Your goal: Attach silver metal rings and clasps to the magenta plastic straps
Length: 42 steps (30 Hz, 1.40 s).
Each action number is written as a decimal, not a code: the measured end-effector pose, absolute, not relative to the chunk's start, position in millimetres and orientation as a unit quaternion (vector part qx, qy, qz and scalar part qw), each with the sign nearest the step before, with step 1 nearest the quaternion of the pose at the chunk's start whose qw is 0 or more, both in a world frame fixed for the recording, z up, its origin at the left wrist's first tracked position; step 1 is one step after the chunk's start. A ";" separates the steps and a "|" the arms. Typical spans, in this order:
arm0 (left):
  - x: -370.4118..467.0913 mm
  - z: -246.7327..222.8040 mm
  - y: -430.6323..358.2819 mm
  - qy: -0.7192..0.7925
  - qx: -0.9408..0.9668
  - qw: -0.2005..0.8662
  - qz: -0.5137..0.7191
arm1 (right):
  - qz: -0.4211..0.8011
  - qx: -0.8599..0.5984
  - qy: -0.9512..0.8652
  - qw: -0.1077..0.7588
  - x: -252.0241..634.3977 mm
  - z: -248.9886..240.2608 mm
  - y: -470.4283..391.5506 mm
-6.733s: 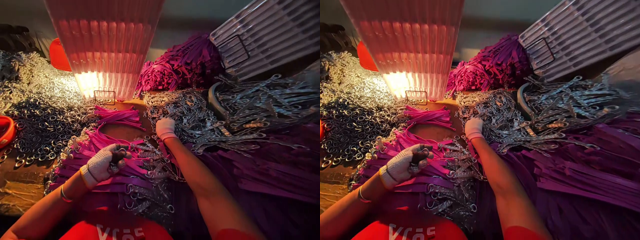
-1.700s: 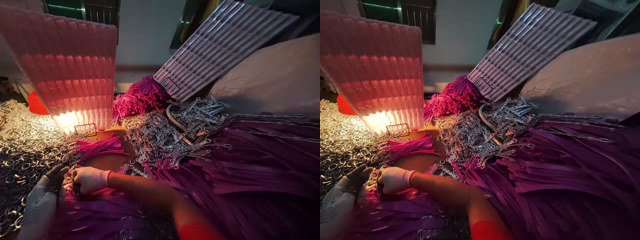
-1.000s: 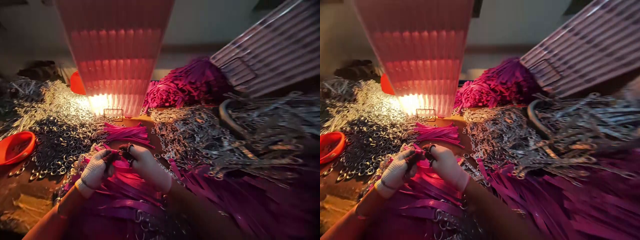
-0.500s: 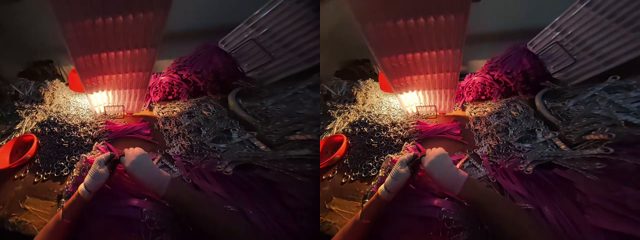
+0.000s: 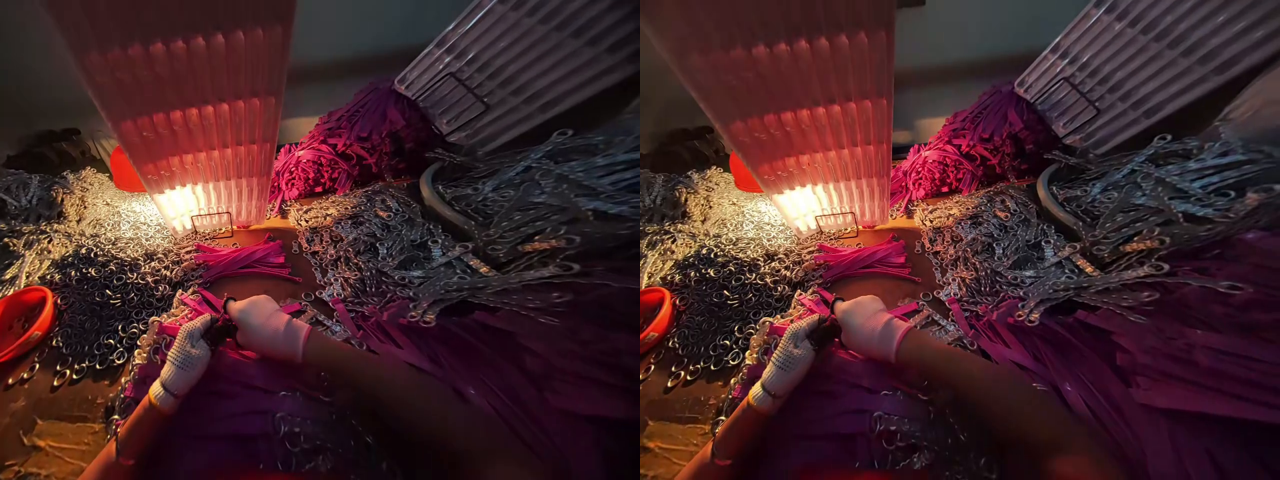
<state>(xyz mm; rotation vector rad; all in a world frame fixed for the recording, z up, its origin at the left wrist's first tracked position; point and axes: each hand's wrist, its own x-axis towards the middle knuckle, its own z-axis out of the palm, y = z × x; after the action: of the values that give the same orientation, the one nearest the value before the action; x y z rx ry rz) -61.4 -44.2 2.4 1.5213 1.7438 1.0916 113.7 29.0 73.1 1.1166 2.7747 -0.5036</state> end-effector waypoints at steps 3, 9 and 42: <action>-60.4 -2.4 -45.8 0.643 0.586 0.290 0.398 | -0.148 0.337 0.925 0.091 108.4 73.6 33.3; -58.8 1.7 -43.4 0.631 0.620 0.309 0.350 | -0.104 0.237 0.959 0.117 107.2 71.9 29.3; -7.3 43.0 46.6 0.587 0.799 0.129 0.017 | -0.081 0.524 0.848 -0.006 220.1 35.0 -63.9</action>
<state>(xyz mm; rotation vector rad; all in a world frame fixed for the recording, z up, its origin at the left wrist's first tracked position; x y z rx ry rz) -7.3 46.6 43.0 2.3237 1.7051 0.0490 220.1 -63.9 35.0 1.6531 2.6731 -0.2545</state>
